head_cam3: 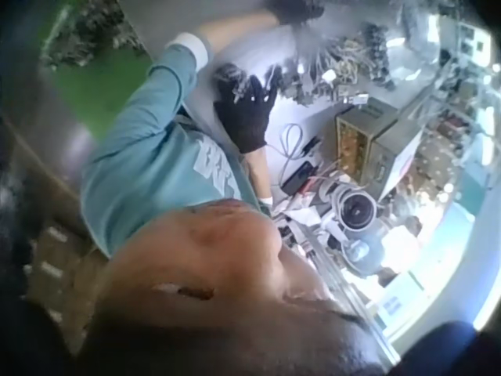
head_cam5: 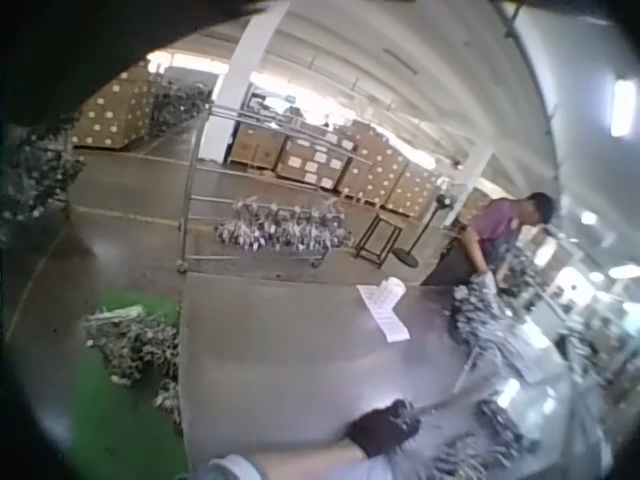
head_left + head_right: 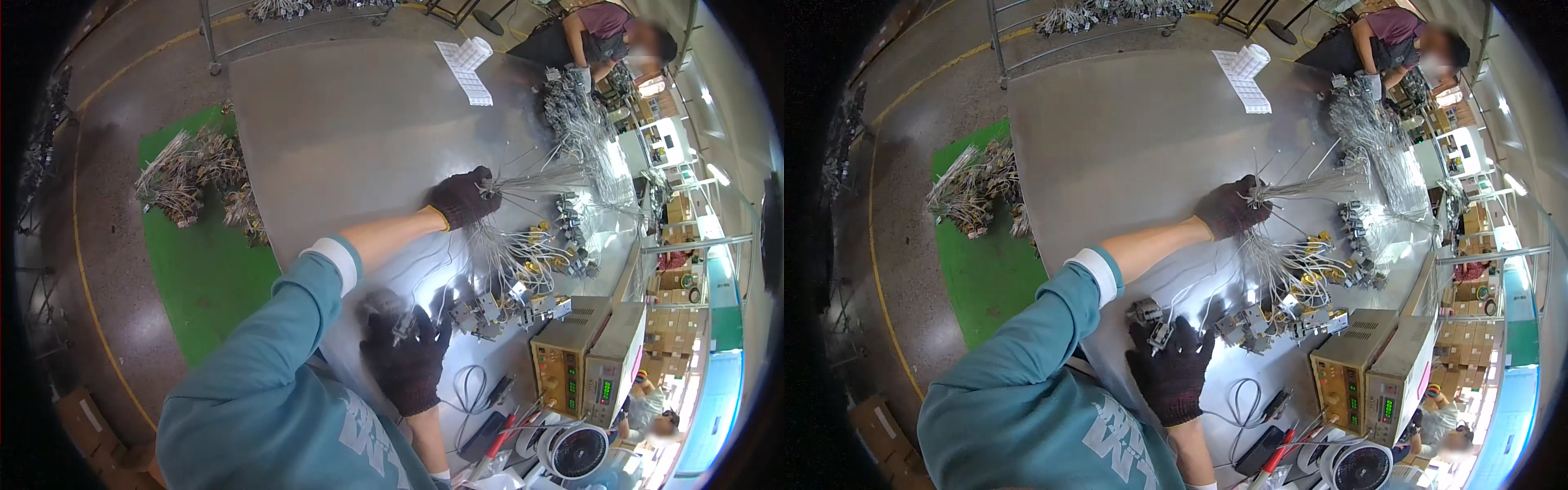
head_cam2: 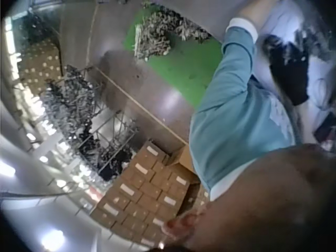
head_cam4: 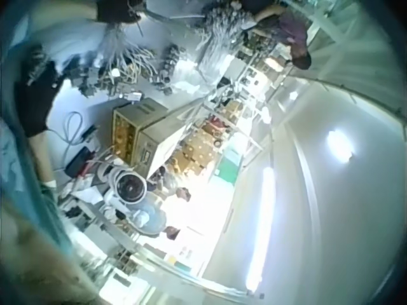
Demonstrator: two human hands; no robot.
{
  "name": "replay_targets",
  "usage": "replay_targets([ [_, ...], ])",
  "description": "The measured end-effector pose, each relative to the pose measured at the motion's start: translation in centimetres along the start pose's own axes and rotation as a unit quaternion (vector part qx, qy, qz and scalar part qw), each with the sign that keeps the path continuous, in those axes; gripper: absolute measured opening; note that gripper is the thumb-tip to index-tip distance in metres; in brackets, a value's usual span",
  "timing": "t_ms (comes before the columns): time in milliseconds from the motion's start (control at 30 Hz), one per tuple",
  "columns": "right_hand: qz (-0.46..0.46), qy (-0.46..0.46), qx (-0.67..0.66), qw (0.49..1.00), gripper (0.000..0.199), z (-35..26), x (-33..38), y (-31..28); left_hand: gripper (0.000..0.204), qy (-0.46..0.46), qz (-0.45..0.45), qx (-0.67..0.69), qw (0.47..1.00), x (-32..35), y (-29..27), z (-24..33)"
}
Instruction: Organizing and inspecting bundles of electronic wire harnesses on a production table.
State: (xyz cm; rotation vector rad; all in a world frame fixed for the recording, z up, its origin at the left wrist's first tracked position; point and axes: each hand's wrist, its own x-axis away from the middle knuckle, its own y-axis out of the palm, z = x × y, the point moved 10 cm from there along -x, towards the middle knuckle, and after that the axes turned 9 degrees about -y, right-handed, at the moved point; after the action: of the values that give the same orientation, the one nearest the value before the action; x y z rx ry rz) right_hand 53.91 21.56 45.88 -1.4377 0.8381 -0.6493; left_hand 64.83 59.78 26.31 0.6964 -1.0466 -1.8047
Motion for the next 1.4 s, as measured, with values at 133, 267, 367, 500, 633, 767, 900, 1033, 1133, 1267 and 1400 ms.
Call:
replay_targets([
  [133,0.051,-0.004,-0.062,0.997,0.035,0.8,2.6,-3.6,0.033,0.023,0.098,-0.416,0.904,4.9,7.2,5.9],
  [267,0.207,0.106,-0.090,0.968,0.025,3.4,6.6,-8.1,0.072,0.051,0.150,-0.606,0.780,8.4,8.8,9.6],
  [367,0.219,0.195,-0.005,0.956,0.035,5.2,7.6,-8.3,0.071,0.060,0.153,-0.605,0.779,9.1,9.4,11.0],
  [500,0.204,0.236,-0.015,0.950,0.054,6.1,7.8,-6.3,0.071,0.062,0.162,-0.614,0.770,8.0,7.4,10.3],
  [633,0.122,0.279,-0.062,0.951,0.059,6.9,7.0,-3.9,0.075,0.136,0.154,-0.629,0.749,6.7,6.4,9.3],
  [767,0.081,0.318,-0.043,0.944,0.059,7.4,5.9,-0.5,0.072,0.185,0.142,-0.627,0.744,8.5,8.9,10.7],
  [900,0.058,0.289,-0.084,0.952,0.055,7.5,4.6,1.2,0.058,0.104,0.109,-0.700,0.698,7.5,7.3,9.9],
  [1033,0.104,0.229,-0.319,0.914,0.049,5.9,4.1,1.3,0.046,0.123,0.094,-0.599,0.786,8.5,9.1,9.4],
  [1133,0.073,0.189,-0.352,0.914,0.037,3.5,3.2,2.1,0.032,0.027,0.146,-0.527,0.837,6.6,5.4,8.5],
  [1267,0.096,0.205,-0.286,0.931,0.051,3.9,3.0,0.6,0.030,0.084,0.064,-0.382,0.918,6.5,6.0,8.2],
  [1400,0.197,0.332,-0.268,0.883,0.044,9.0,8.2,-0.9,0.033,0.170,0.121,-0.628,0.750,8.6,7.2,10.9],
])
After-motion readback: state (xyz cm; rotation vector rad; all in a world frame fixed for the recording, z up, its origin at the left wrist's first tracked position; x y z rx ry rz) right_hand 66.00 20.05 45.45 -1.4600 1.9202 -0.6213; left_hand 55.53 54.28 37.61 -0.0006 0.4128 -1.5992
